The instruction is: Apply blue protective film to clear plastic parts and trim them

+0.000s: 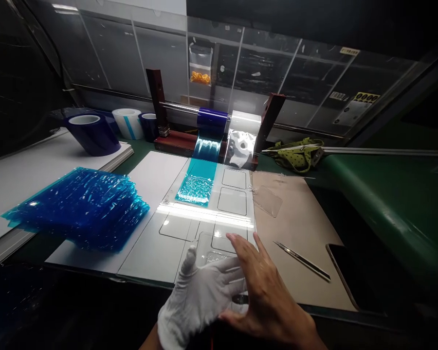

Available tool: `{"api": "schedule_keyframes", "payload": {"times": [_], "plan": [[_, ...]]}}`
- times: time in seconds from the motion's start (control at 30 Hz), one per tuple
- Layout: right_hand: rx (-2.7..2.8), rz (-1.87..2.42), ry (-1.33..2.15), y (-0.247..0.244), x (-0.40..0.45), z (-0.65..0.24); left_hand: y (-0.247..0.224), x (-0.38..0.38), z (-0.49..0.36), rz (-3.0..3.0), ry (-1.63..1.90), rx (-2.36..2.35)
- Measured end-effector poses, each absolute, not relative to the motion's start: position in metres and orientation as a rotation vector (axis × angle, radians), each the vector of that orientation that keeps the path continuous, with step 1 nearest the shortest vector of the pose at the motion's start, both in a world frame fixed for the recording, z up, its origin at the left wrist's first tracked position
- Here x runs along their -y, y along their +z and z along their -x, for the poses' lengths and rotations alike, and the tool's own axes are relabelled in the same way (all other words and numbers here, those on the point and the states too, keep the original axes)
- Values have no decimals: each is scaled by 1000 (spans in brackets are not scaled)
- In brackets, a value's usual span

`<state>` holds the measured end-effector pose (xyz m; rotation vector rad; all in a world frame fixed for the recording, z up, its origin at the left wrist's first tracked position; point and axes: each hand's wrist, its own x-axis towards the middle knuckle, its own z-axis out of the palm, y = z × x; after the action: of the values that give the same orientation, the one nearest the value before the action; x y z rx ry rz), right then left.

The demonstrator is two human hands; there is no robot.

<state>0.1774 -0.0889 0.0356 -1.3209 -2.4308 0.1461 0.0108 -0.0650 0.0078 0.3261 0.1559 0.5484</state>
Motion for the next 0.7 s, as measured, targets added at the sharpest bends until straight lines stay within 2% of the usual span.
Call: {"api": "schedule_keyframes", "payload": {"times": [0.3, 0.47, 0.7], "plan": [[2370, 1608, -74, 7, 36, -209, -25, 62, 58, -328, 746, -550], [2448, 1647, -61, -11, 16, -214, -25, 64, 82, -433, 794, -761], [2518, 1627, 47, -21, 6, -218, -20, 64, 74, -452, 802, -841]]}}
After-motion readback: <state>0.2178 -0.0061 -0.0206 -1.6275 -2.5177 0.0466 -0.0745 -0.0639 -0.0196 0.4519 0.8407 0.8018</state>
